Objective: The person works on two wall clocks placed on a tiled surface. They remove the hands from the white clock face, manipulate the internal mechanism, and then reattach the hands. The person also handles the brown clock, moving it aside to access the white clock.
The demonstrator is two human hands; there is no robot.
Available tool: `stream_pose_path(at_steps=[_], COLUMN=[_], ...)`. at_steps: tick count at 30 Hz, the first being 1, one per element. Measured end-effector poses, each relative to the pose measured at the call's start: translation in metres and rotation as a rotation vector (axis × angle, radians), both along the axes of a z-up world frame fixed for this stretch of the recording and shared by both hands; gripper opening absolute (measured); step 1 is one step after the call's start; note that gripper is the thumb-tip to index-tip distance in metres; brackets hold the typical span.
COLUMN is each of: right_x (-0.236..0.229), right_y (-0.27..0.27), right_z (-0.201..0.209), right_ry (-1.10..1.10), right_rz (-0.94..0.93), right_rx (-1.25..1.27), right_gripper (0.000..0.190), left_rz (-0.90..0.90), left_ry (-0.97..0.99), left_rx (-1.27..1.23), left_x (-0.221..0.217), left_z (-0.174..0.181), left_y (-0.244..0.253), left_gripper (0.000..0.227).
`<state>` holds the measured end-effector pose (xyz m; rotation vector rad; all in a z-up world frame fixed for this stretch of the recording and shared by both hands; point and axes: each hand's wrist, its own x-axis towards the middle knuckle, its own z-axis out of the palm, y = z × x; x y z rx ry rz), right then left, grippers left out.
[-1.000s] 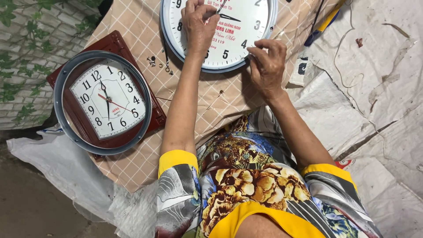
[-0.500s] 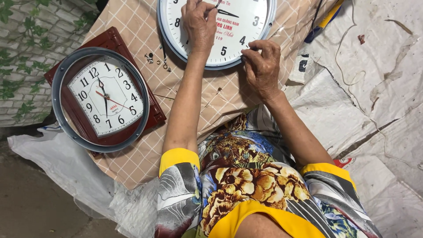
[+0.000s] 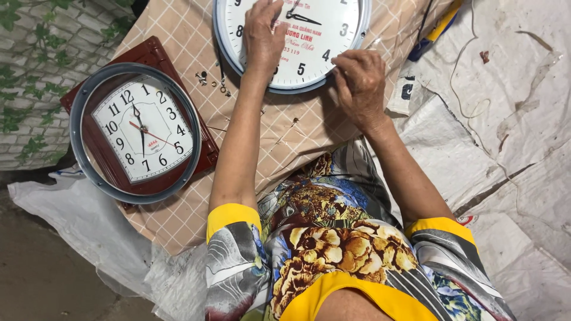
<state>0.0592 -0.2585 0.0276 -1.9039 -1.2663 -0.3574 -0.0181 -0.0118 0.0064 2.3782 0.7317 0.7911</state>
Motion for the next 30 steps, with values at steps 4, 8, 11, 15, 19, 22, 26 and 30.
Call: stream_pose_path(at_steps=[4,8,11,15,19,22,26,30], right_x=[0.008,0.023,0.016,-0.005,-0.015,-0.024,-0.016,-0.002], right_y=[0.012,0.039,0.052,0.050,0.033,0.021,0.017,0.031], right_z=[0.018,0.004,0.015,0.011,0.001,0.032,0.024,0.021], right_ry=[0.060,-0.002,-0.064,-0.017,-0.032,-0.002,-0.043,-0.074], right_rz=[0.072,0.120,0.148,0.100,-0.081,-0.068,-0.073,0.001], right_rx=[-0.040,-0.160,-0.245,-0.164,-0.022,0.016,-0.025,-0.117], right_gripper=[0.016,0.017,0.024,0.017,0.013,0.021,0.018,0.016], left_rz=[0.167,0.372,0.412,0.335,0.247,0.251,0.425,0.436], left_ry=[0.252,0.236,0.047,-0.346,-0.527,-0.584,-0.439,-0.553], left_rx=[0.177,0.088,-0.118,-0.651,-0.827,-1.071,-1.338,-1.459], left_x=[-0.031,-0.070,-0.089,-0.099,-0.099,-0.098,-0.094,-0.091], left_z=[0.009,0.005,0.014,0.019,0.031,0.038,0.054,0.042], left_y=[-0.014,-0.036,-0.055,-0.067,-0.076,-0.087,-0.101,-0.111], left_gripper=[0.053,0.061,0.084,0.076,0.117,0.120,0.142,0.137])
